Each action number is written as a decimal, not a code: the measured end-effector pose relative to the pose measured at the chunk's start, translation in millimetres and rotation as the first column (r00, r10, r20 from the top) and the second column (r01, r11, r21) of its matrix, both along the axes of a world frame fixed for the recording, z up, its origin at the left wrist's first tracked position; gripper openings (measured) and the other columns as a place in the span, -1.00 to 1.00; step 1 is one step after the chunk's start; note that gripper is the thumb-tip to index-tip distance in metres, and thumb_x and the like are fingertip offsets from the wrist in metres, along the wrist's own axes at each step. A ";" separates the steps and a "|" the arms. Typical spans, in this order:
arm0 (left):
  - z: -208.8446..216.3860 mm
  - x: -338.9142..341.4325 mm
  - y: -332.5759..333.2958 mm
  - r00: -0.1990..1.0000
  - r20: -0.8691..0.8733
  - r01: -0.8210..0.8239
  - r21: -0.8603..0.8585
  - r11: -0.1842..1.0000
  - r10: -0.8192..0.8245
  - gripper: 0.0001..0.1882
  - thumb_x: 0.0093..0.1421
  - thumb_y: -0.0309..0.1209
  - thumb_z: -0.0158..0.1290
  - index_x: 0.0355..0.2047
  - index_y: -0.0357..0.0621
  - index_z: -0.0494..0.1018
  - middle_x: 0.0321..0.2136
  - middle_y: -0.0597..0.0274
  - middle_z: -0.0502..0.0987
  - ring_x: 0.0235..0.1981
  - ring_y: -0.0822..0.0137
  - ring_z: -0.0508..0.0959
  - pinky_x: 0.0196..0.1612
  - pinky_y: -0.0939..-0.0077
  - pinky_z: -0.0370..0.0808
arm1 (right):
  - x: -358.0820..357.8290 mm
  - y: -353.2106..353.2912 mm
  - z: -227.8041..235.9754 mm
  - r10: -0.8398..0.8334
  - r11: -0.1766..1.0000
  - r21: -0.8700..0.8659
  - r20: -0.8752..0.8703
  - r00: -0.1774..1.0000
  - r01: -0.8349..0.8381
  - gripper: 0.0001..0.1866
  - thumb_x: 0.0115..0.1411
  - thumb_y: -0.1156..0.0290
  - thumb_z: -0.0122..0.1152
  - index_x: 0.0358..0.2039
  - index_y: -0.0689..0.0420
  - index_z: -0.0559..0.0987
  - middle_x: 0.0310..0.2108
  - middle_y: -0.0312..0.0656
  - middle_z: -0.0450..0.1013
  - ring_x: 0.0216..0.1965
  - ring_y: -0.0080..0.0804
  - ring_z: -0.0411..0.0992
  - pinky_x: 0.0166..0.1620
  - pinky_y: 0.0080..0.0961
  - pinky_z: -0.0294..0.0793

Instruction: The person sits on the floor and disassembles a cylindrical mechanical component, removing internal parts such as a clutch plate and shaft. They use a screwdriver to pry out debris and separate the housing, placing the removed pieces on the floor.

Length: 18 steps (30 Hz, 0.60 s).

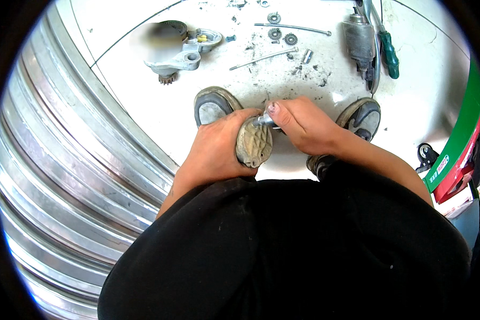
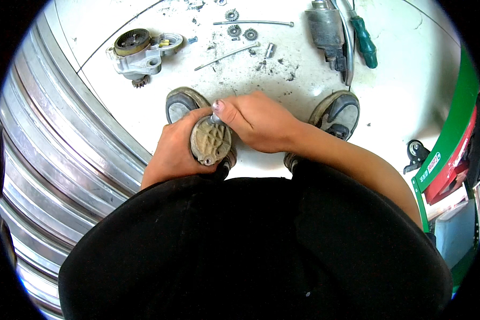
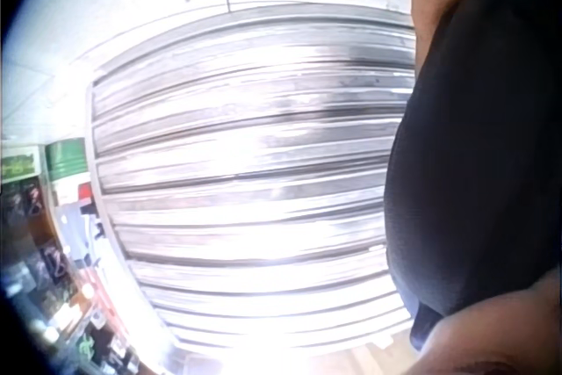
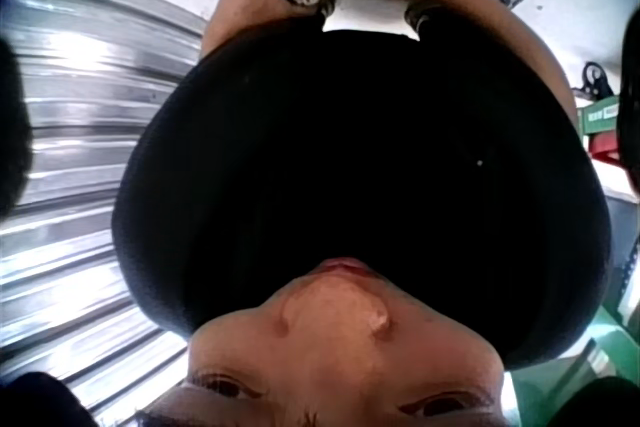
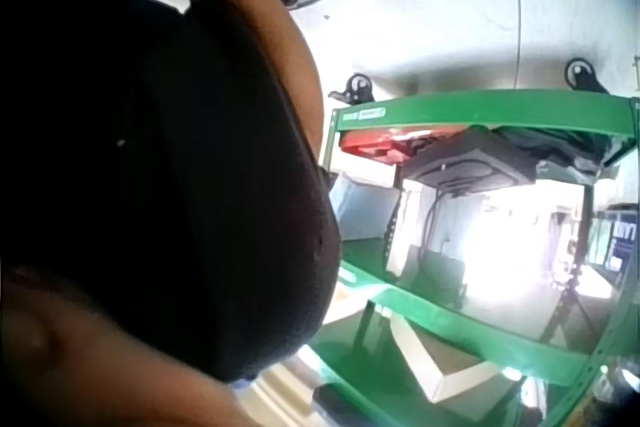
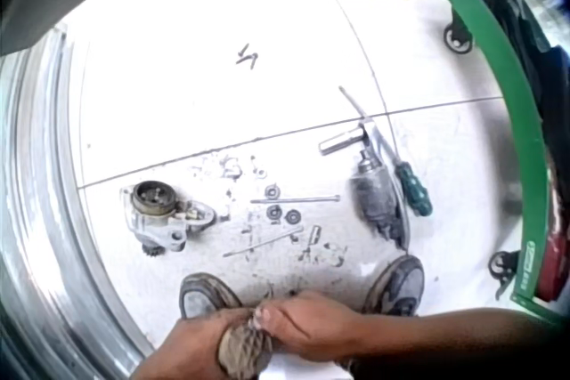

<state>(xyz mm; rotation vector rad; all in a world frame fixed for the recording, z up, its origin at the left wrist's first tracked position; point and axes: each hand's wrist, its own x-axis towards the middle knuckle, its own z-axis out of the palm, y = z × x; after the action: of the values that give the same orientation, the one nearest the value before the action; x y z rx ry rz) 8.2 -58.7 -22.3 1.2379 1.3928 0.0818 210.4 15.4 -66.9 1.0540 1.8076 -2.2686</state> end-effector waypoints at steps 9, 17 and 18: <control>-3.5 2.4 3.2 0.998 -0.037 0.058 -0.017 0.998 -0.058 -0.18 -0.29 -0.36 0.35 0.09 -0.17 0.36 -0.11 -0.05 0.56 -0.05 -0.05 0.56 0.00 0.19 0.50 | -6.0 3.0 14.3 -0.052 0.920 -0.371 0.212 0.976 0.129 -0.37 0.43 0.03 -0.24 -0.38 0.41 0.52 -0.49 0.30 0.44 -0.40 0.24 0.43 -0.22 -0.09 0.40; -9.2 -1.8 7.6 0.995 0.012 0.097 -0.078 0.992 -0.096 -0.16 -0.29 -0.31 0.37 0.09 -0.16 0.35 -0.12 -0.06 0.57 -0.05 -0.07 0.56 -0.01 0.18 0.50 | -12.6 -9.7 2.1 -0.124 0.978 -0.147 0.166 0.978 0.149 -0.43 0.30 0.10 -0.15 -0.53 0.41 0.51 -0.55 0.30 0.40 -0.49 0.20 0.41 -0.26 -0.07 0.41; -13.3 -4.1 5.6 0.995 0.036 0.096 -0.064 0.993 -0.094 -0.15 -0.29 -0.30 0.38 0.10 -0.16 0.35 -0.13 -0.06 0.57 -0.06 -0.07 0.56 -0.02 0.18 0.50 | -11.9 -8.1 1.6 -0.103 0.982 -0.143 0.159 0.982 0.126 -0.44 0.29 0.10 -0.14 -0.52 0.41 0.51 -0.55 0.30 0.40 -0.48 0.22 0.42 -0.27 -0.06 0.41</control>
<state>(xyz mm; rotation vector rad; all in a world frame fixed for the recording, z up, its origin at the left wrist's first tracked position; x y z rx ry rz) 4.1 -53.1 -35.5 1.2412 1.2964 -0.0094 198.5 7.3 -65.3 1.2936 1.5266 -2.2762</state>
